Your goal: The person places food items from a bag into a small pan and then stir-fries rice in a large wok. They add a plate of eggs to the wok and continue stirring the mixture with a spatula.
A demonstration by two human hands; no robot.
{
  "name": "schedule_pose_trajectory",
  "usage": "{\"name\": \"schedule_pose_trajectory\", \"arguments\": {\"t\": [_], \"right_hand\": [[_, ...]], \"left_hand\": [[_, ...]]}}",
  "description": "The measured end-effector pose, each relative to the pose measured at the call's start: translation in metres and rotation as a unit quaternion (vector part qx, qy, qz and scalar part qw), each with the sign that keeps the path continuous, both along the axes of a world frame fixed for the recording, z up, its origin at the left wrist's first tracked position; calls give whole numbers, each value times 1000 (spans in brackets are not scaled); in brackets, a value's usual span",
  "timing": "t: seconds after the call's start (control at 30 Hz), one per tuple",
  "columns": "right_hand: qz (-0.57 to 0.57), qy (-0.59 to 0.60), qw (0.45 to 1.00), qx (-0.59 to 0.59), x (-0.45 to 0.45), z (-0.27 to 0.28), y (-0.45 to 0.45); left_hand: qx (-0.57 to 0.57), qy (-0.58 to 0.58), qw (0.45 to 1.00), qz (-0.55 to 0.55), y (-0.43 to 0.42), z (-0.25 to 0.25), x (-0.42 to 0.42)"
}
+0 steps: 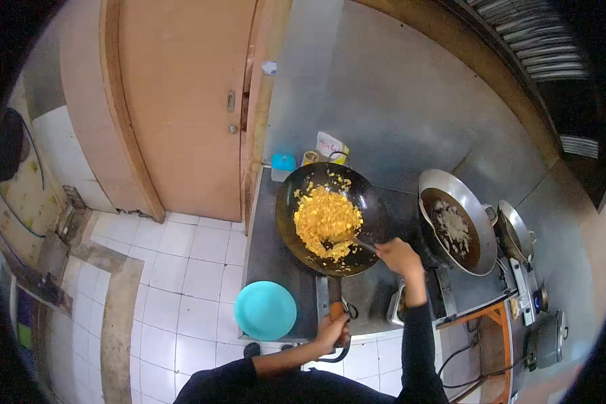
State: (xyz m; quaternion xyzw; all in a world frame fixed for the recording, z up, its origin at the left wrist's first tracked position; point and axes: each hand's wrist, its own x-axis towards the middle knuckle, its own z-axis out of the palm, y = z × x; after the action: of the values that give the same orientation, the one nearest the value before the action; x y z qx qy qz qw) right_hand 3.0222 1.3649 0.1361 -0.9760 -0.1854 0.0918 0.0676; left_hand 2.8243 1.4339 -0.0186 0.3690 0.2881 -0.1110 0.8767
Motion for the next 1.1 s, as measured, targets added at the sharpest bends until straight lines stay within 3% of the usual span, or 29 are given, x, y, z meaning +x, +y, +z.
{"name": "schedule_pose_trajectory", "arguments": {"t": [0.03, 0.07, 0.13, 0.2, 0.27, 0.33, 0.37, 0.4, 0.5, 0.67, 0.73, 0.8, 0.93, 1.0, 1.1], "right_hand": [[-25, 19, 999, -4, -31, 35, -3], [-56, -5, 996, -70, -20, 14, -17], [-52, -4, 998, -38, -11, -13, -24], [-45, -33, 998, 26, -5, -30, 8], [-40, -65, 993, 90, -8, -38, 22], [-59, -161, 984, 55, -8, -38, 27], [-59, -161, 984, 57, -13, -35, 27], [-16, -239, 970, 35, -19, -27, 23], [107, -438, 893, 6, -24, -13, 11], [21, -270, 962, 15, -53, 32, 0], [-11, -64, 994, 89, -46, 8, -7], [-60, -90, 991, 76, -23, -69, 16], [-111, -86, 989, 43, 1, -33, 29], [43, -38, 997, -61, -4, 7, -8], [17, -34, 994, -105, 22, -83, -40]], "left_hand": [[46, -44, 998, 19, 2, -38, 7], [43, -63, 996, 36, 9, -30, 6], [38, -18, 999, -5, 2, 3, -6], [-114, -25, 993, 13, -15, 27, -14], [-156, -41, 987, -21, -4, 54, -18], [-154, -5, 987, -37, 7, 48, -16], [-95, -27, 995, -30, 11, 37, -14], [-38, -42, 998, -33, 15, 27, -16], [-36, -65, 997, -11, 16, 8, -11], [-32, -50, 998, 3, -1, -2, 3], [-15, -79, 997, 20, -24, -13, 13], [-4, -54, 995, 82, -47, -10, 16], [-83, -31, 995, 48, -30, 34, -3], [-26, -4, 999, 19, -12, 10, -2], [-18, -56, 997, 45, -12, -7, 5]]}}
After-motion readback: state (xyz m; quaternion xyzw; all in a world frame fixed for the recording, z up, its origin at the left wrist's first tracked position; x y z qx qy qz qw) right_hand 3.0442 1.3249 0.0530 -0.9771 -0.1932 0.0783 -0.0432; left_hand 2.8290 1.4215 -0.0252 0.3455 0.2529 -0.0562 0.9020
